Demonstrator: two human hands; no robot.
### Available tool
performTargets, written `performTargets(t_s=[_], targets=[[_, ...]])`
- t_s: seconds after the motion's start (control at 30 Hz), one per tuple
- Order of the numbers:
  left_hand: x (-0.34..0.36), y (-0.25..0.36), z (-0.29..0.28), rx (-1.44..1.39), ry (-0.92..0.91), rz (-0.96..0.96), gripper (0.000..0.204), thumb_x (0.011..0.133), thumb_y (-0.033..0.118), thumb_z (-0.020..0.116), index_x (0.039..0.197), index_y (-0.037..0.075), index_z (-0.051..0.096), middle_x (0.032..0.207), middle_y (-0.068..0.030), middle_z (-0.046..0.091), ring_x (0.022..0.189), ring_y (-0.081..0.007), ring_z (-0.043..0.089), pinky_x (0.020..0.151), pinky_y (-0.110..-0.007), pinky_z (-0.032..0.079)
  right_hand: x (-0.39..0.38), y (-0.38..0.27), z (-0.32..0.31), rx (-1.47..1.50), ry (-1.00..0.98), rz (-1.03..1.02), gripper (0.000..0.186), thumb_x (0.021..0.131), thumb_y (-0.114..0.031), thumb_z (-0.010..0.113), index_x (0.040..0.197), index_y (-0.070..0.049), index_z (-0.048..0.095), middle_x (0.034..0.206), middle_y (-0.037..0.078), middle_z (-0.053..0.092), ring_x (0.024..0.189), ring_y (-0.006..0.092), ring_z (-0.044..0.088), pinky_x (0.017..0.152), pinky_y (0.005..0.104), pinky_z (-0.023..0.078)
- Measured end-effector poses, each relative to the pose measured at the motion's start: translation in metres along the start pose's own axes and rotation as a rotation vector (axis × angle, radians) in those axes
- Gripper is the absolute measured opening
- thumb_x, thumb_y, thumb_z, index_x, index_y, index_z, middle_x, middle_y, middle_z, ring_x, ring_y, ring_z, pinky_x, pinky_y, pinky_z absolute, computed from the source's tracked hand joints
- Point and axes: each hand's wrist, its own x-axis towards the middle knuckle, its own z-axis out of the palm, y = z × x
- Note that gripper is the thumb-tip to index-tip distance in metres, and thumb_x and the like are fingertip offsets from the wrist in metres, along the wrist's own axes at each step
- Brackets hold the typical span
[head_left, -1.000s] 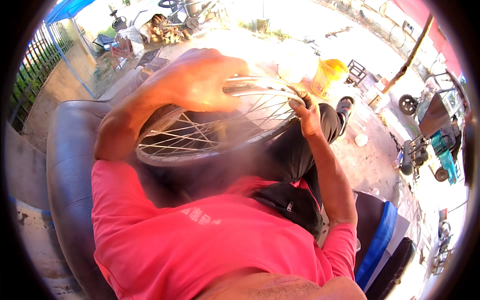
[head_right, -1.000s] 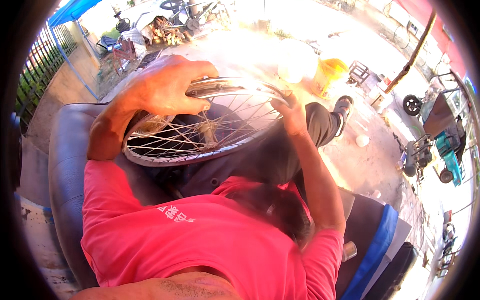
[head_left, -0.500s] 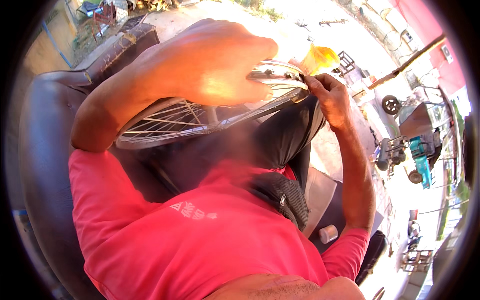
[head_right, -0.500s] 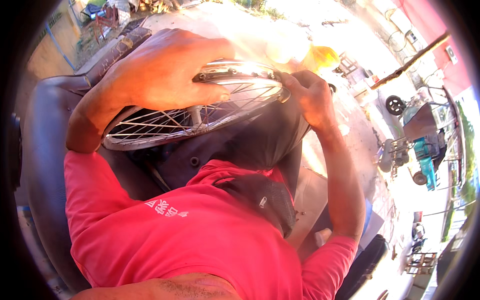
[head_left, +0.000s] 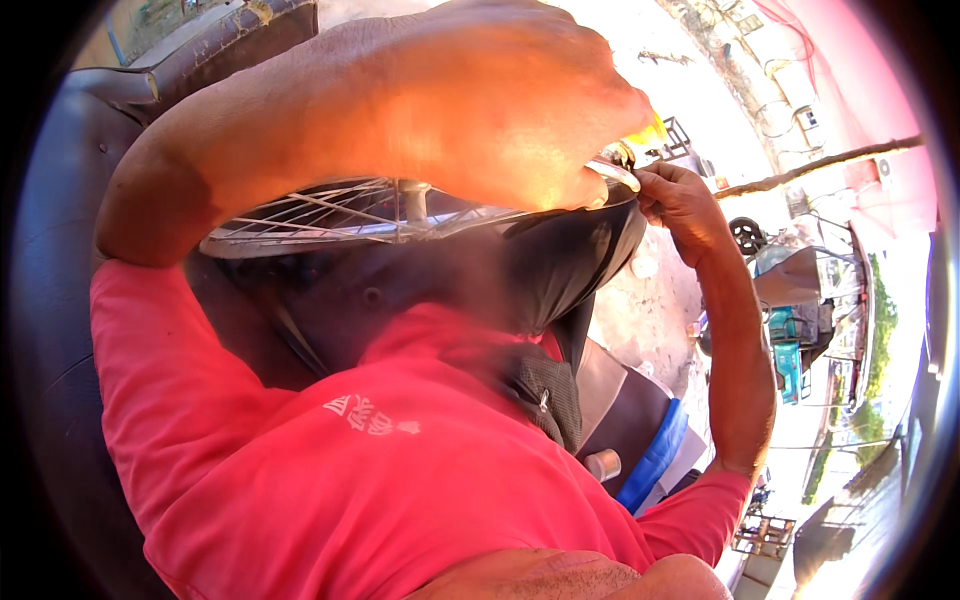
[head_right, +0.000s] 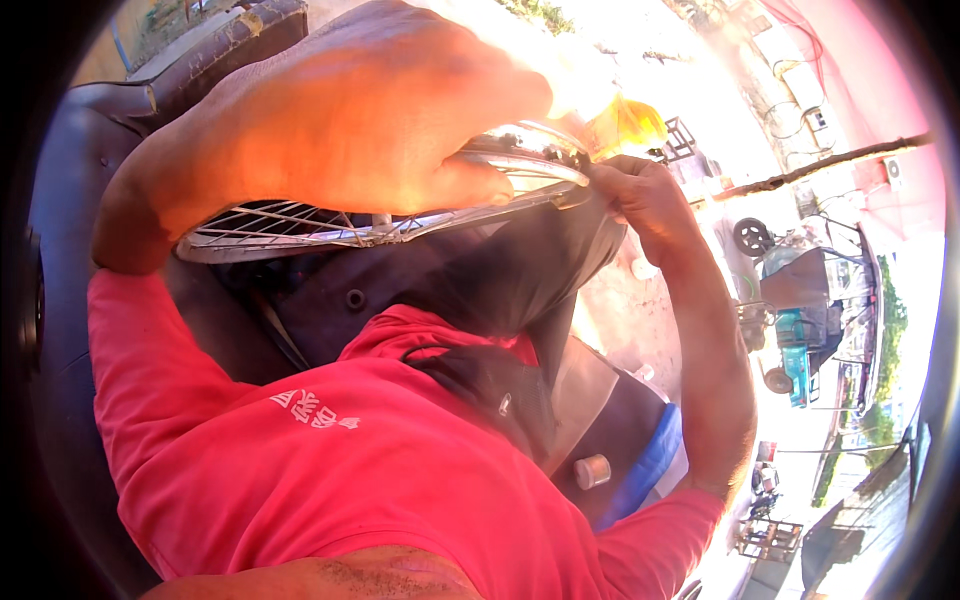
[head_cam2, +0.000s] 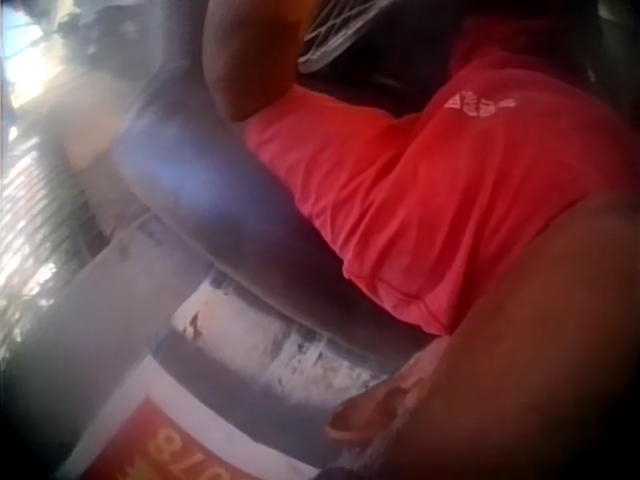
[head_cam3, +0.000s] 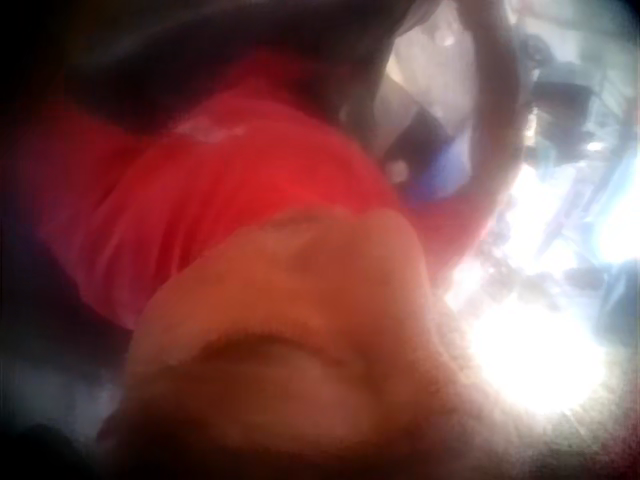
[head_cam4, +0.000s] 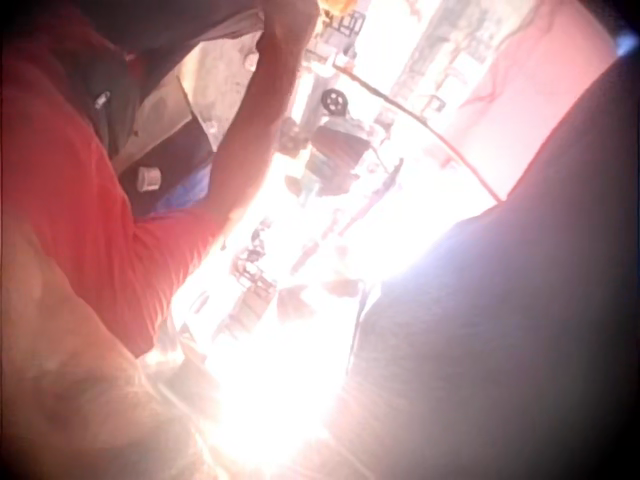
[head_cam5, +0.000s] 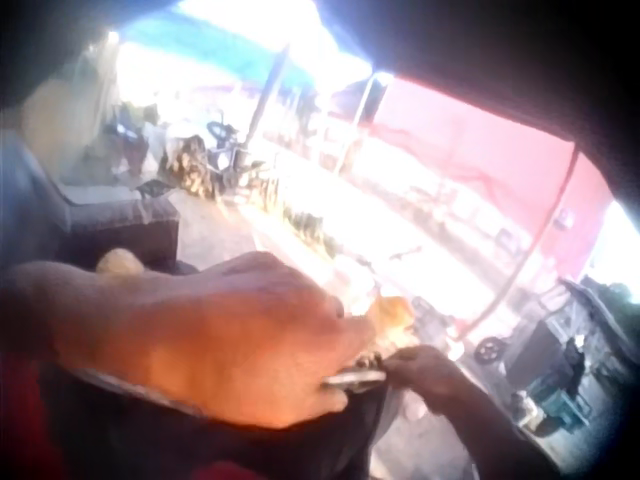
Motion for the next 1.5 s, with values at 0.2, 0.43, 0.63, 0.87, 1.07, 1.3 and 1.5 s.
performTargets(t_s=[0.2, 0.43, 0.63, 0.87, 1.07, 1.3, 1.5], targets=[[-0.004, -0.007, 0.003, 0.010, 0.216, 0.338, 0.038, 0.084, 0.025, 0.075, 0.116, 0.006, 0.065, 0.103, -0.0145, 0.063, 0.092, -0.0342, 0.066, 0.078, -0.042, 0.054, -0.009, -0.003, 0.000, 0.065, 0.036, 0.102, 0.020, 0.088, -0.025, 0.071, 0.083, -0.007, 0.069, 0.068, -0.004, 0.055, 0.061, 0.0083, 0.048, 0.060, 0.0230, 0.037], [-0.008, -0.008, 0.006, -0.113, 0.133, 0.261, 0.026, 0.087, 0.024, 0.069, 0.101, 0.003, 0.066, 0.091, -0.0178, 0.069, 0.093, -0.0360, 0.069, 0.082, -0.046, 0.054, -0.016, -0.026, 0.015, -0.311, 0.180, -0.099, 0.030, 0.088, -0.032, 0.074, 0.085, -0.002, 0.070, 0.075, -0.001, 0.062, 0.068, 0.0083, 0.054, 0.065, 0.0253, 0.045], [-0.007, -0.012, 0.008, -0.121, 0.079, 0.225, 0.039, 0.078, 0.017, 0.075, 0.112, 0.006, 0.062, 0.091, -0.0105, 0.059, 0.087, -0.0319, 0.064, 0.072, -0.043, 0.052, 0.000, -0.015, -0.004, -0.062, 0.028, 0.114, 0.030, 0.089, -0.031, 0.075, 0.080, -0.004, 0.067, 0.074, -0.001, 0.060, 0.066, 0.0090, 0.054, 0.063, 0.0247, 0.043], [-0.005, -0.017, 0.008, -0.106, 0.095, 0.232, 0.041, 0.078, 0.018, 0.076, 0.115, 0.006, 0.062, 0.093, -0.0104, 0.059, 0.088, -0.0317, 0.064, 0.074, -0.044, 0.052, -0.005, -0.021, 0.006, -0.256, 0.101, 0.008, 0.030, 0.090, -0.033, 0.073, 0.077, -0.008, 0.066, 0.072, -0.002, 0.057, 0.066, 0.0078, 0.053, 0.060, 0.0255, 0.041], [-0.008, -0.005, 0.000, -0.059, 0.125, 0.224, 0.044, 0.078, 0.019, 0.076, 0.118, 0.007, 0.062, 0.094, -0.0103, 0.059, 0.089, -0.0315, 0.063, 0.075, -0.044, 0.052, 0.003, -0.018, -0.003, -0.108, -0.033, 0.095, 0.031, 0.090, -0.034, 0.073, 0.079, -0.006, 0.067, 0.072, -0.001, 0.058, 0.066, 0.0093, 0.053, 0.062, 0.0250, 0.042], [0.002, -0.009, -0.010, -0.137, -0.067, 0.180, 0.043, 0.082, 0.024, 0.075, 0.121, 0.009, 0.063, 0.108, -0.0114, 0.059, 0.096, -0.0334, 0.064, 0.081, -0.044, 0.053, -0.006, -0.028, 0.006, -0.258, 0.086, 0.010, 0.031, 0.089, -0.034, 0.072, 0.079, -0.005, 0.067, 0.074, -0.001, 0.060, 0.066, 0.0103, 0.053, 0.063, 0.0268, 0.043], [-0.006, -0.002, -0.004, -0.093, 0.051, 0.162, 0.045, 0.077, 0.020, 0.076, 0.118, 0.009, 0.063, 0.099, -0.0103, 0.060, 0.095, -0.0329, 0.062, 0.082, -0.044, 0.051, 0.000, -0.024, 0.002, -0.187, 0.020, 0.023, 0.029, 0.087, -0.031, 0.070, 0.079, -0.003, 0.069, 0.073, 0.000, 0.060, 0.065, 0.0108, 0.054, 0.064, 0.0272, 0.044]])
